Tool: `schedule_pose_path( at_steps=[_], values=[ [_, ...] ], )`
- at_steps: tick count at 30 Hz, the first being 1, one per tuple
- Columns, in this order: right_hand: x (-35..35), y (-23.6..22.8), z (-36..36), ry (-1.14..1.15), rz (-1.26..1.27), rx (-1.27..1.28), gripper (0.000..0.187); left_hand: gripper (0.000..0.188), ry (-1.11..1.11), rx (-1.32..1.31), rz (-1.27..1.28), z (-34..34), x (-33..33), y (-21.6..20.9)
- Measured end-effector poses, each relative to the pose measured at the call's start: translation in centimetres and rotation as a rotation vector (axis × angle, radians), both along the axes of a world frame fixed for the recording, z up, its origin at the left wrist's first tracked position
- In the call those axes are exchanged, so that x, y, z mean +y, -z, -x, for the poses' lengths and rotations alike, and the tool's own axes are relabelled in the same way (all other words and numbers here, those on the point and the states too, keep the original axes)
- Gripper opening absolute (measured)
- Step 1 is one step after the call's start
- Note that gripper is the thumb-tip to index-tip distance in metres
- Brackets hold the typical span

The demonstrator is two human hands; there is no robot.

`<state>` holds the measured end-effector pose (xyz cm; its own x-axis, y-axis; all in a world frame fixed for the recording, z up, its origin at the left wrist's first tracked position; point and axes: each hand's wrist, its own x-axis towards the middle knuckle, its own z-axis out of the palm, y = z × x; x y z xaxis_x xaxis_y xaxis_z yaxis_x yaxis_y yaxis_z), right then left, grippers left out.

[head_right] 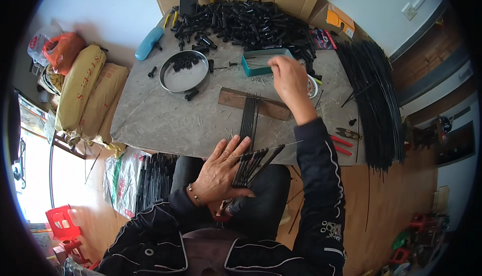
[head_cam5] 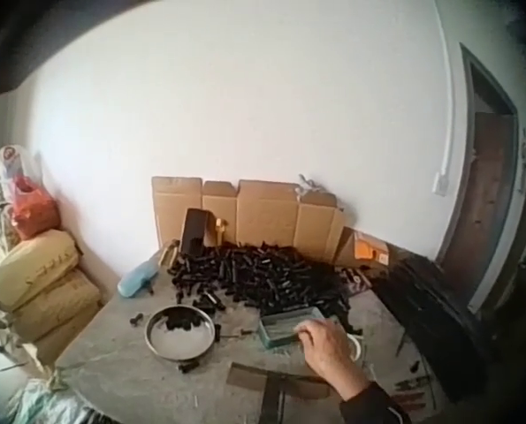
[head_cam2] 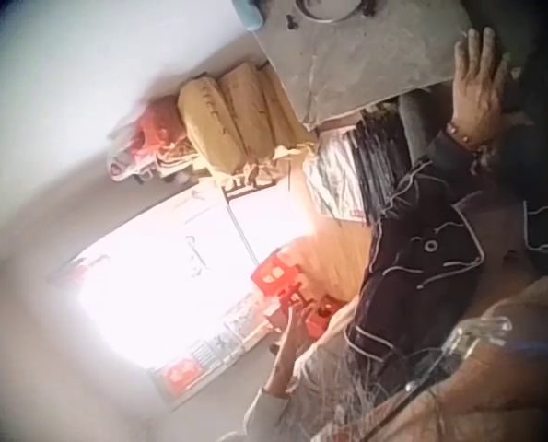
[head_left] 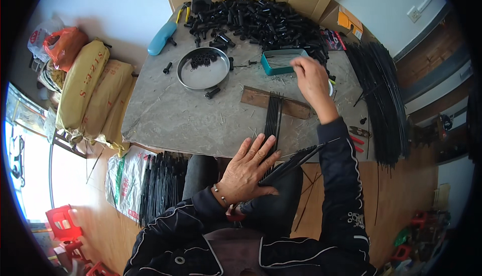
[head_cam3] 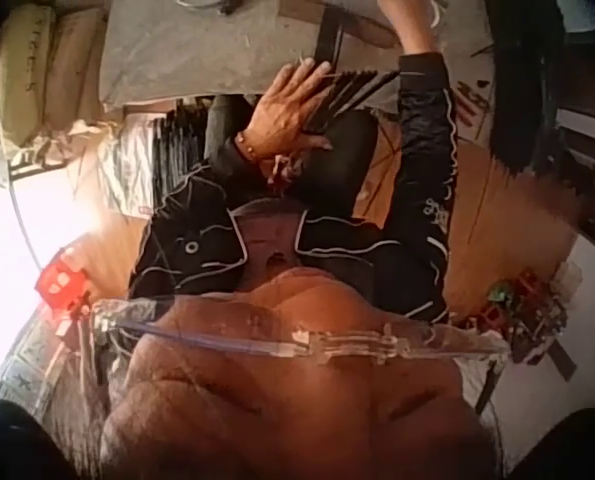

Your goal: Assembling, bundling, and cutting components for electrical or mechanical wire harnesses.

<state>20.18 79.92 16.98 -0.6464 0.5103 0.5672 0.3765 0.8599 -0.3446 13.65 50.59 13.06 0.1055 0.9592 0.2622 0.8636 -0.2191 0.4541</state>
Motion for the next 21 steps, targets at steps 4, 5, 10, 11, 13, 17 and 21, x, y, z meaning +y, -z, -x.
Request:
schedule_pose_path(
  at_steps=[4,5,10,11,13,17,21],
  values=[
    [1.4,-1.0,2.9,0.013,-0.276,0.004,0.014,0.092,-0.002,-0.016,0.002,-0.1,0.0,0.0],
    [1.3,-1.3,3.1,0.013,-0.335,0.061,0.015,0.092,-0.001,-0.017,-0.001,-0.1,0.1,0.0],
    [-4.3,-0.6,-0.2,-0.117,0.34,-0.126,0.016,0.093,-0.01,-0.026,-0.022,0.3,-0.2,0.3],
    [-5.6,-0.7,-0.5,-0.08,0.348,-0.202,0.016,0.094,-0.025,-0.01,-0.014,0.3,-0.4,0.2],
    [-5.7,0.8,-1.3,-0.088,0.331,-0.155,0.017,0.094,-0.022,-0.017,-0.006,0.3,-0.4,0.3],
    [-5.3,1.4,-3.2,-0.033,0.369,-0.095,0.019,0.094,-0.022,-0.01,-0.015,-0.2,0.0,0.5],
    [-6.0,1.0,-4.4,0.036,0.407,0.004,0.02,0.094,-0.036,0.018,-0.028,-0.3,-0.1,0.4]
  ],
)
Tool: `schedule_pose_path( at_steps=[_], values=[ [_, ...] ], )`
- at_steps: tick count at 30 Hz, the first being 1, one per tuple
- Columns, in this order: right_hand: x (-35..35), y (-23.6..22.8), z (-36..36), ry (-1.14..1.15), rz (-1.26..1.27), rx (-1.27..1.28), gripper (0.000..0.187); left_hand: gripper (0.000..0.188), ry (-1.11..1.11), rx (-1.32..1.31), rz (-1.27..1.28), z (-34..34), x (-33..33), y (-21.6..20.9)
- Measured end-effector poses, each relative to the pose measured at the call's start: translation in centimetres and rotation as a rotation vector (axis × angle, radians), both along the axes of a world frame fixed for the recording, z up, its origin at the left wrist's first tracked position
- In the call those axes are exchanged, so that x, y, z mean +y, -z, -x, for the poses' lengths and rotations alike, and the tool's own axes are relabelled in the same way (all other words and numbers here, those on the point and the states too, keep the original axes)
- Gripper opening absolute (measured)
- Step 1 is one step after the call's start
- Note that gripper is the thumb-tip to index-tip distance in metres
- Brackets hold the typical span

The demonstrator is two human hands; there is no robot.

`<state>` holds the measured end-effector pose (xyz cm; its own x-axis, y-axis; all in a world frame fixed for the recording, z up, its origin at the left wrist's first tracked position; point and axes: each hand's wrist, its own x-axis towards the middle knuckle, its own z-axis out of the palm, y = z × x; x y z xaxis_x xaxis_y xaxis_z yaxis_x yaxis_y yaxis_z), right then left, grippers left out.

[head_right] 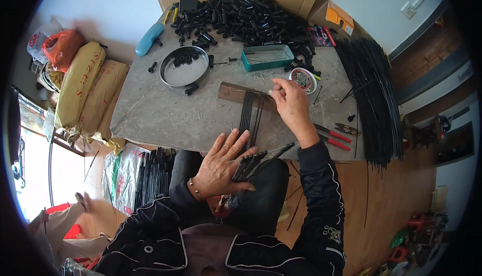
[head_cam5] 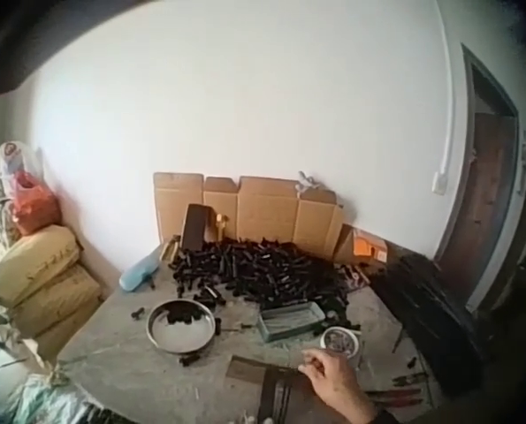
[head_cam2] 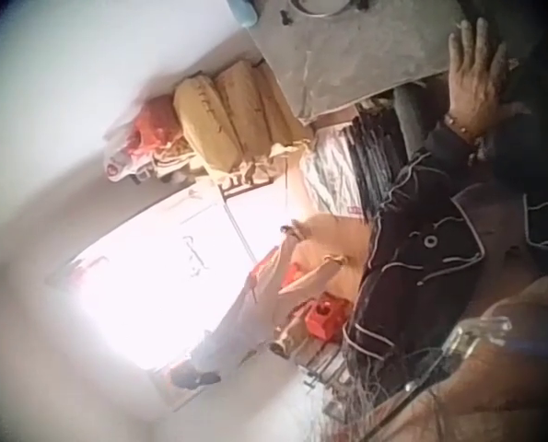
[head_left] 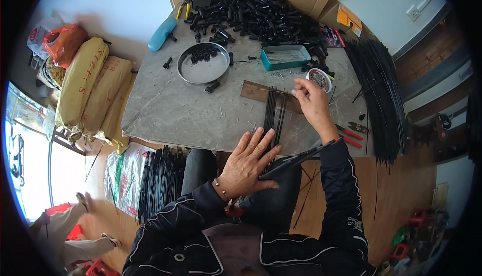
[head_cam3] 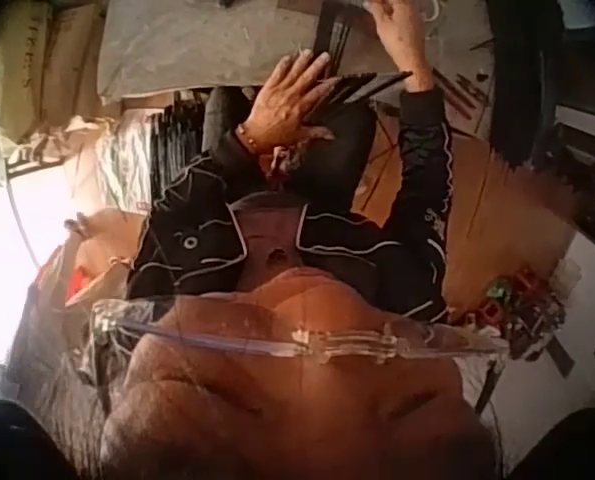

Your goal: Assembling, bundling, and cutting components for electrical or mechanical wire harnesses.

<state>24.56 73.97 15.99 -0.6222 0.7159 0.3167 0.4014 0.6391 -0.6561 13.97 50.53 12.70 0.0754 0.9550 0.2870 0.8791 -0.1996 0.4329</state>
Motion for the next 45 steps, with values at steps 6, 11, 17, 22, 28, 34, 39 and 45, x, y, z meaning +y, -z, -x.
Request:
schedule_pose_path(
  at_steps=[6,11,17,22,28,34,39,45],
  values=[
    [-3.4,-2.9,-4.1,-0.077,0.377,0.11,0.022,0.088,0.006,0.041,0.023,0.0,-0.1,-0.3],
    [-9.3,-6.2,-6.3,-0.534,0.704,0.481,0.03,0.089,-0.002,0.033,0.004,-0.1,-0.2,0.1],
    [-9.8,-5.1,-6.9,-0.406,0.88,0.391,0.042,0.091,0.008,0.057,-0.013,-0.1,-0.2,0.3],
    [-10.5,-4.8,-6.9,-0.52,0.739,0.402,0.048,0.092,0.016,0.043,-0.027,-0.2,-0.2,0.4],
    [-10.7,-5.5,-6.0,-0.396,0.717,0.607,0.052,0.091,0.008,0.058,-0.032,-0.1,-0.3,0.4],
    [-10.7,-6.7,-5.6,-0.248,0.531,0.751,0.038,0.093,-0.017,0.05,-0.036,-0.3,-0.3,0.4],
    [-12.1,-7.2,-5.1,-0.25,0.671,0.825,0.027,0.091,-0.011,0.053,-0.05,-0.3,-0.3,0.7],
    [-13.2,-7.3,-5.5,0.036,0.62,1.052,0.024,0.095,-0.008,0.038,-0.066,-0.1,-0.4,0.8]
  ],
)
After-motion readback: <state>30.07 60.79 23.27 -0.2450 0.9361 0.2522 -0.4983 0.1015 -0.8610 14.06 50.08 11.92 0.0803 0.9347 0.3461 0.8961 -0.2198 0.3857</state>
